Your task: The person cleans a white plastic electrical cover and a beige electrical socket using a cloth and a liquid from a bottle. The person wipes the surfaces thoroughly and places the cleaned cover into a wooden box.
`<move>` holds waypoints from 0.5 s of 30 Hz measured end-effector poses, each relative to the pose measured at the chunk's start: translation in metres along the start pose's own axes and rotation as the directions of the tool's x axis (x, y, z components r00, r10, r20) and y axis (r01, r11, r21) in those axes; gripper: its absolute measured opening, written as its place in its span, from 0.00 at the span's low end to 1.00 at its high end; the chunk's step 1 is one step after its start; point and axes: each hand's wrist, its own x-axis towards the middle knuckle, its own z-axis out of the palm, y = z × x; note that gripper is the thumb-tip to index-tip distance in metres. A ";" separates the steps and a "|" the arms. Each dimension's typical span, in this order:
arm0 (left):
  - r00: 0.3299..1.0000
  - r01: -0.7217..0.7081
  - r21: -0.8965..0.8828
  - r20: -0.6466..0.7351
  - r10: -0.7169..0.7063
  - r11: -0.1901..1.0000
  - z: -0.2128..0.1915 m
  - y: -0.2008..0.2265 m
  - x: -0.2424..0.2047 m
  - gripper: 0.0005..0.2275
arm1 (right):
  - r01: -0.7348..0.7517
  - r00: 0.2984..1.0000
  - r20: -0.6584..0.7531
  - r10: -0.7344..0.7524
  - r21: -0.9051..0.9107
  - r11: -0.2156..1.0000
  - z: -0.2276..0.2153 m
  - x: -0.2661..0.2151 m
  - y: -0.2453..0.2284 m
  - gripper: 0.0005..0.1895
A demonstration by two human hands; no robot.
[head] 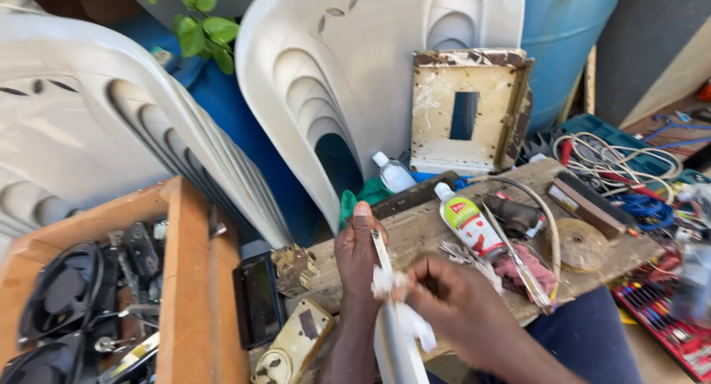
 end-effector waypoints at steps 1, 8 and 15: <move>1.000 -0.003 0.005 -0.003 0.003 1.000 -0.001 0.003 -0.003 0.28 | 0.003 1.000 0.004 -0.003 0.004 1.000 0.002 0.012 -0.011 0.10; 0.977 0.210 -0.054 -0.037 -0.212 0.976 0.006 0.007 -0.004 0.21 | -0.013 1.000 -0.024 0.019 0.242 0.970 0.001 0.067 -0.019 0.06; 0.973 0.219 -0.058 -0.067 -0.222 0.974 0.003 0.005 -0.006 0.23 | -0.372 0.917 0.304 0.257 0.423 0.826 -0.021 0.062 -0.019 0.11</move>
